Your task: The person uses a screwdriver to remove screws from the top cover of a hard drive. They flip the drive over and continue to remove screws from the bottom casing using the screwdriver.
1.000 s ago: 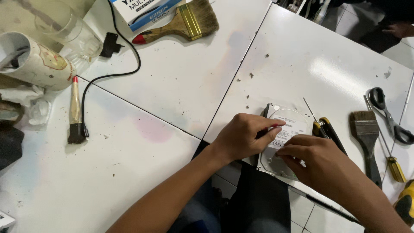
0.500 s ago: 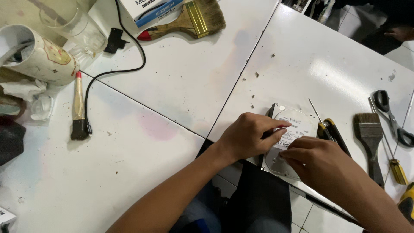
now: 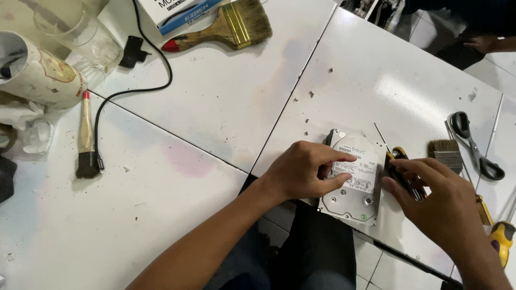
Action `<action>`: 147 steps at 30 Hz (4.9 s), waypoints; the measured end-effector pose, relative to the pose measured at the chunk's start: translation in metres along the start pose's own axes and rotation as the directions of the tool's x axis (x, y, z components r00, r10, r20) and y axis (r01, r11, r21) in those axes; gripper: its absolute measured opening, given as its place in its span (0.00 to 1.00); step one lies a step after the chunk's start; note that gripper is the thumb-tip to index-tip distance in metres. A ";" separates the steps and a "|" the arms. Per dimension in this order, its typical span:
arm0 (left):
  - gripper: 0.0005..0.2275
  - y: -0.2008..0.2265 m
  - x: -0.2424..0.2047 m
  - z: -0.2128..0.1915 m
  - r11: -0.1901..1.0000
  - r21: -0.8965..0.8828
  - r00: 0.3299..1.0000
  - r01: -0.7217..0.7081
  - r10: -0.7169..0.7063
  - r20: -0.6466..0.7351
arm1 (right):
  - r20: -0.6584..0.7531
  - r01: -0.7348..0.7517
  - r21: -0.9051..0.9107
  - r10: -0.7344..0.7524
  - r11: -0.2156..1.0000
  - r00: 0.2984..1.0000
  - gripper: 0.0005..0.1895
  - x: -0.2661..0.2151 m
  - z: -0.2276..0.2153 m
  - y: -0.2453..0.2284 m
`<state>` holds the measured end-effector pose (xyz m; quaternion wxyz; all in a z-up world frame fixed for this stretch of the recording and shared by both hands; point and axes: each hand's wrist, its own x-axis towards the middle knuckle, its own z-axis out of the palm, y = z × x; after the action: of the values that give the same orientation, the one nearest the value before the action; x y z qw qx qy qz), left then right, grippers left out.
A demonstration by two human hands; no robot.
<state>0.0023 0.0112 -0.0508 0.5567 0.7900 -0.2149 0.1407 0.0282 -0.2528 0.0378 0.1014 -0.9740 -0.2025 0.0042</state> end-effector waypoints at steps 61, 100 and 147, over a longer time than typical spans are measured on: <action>0.13 0.038 0.007 -0.004 0.738 0.513 0.874 -0.438 0.217 0.434 | -0.026 -0.304 0.526 0.373 0.794 0.927 0.25 -0.051 -0.058 0.066; 0.06 0.040 0.015 -0.002 0.884 0.435 0.985 -0.168 0.138 0.100 | 0.015 -0.057 0.665 0.063 0.745 0.998 0.09 0.001 0.023 -0.046; 0.03 0.064 0.024 -0.020 0.912 0.143 0.923 -0.384 0.385 0.024 | 0.105 -0.114 0.931 0.043 0.348 0.994 0.05 -0.004 0.016 -0.021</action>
<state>-0.0079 0.0068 0.0193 0.4597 0.7704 -0.3540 0.2642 0.0153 -0.2326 0.0261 0.6310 -0.7509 -0.1203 0.1536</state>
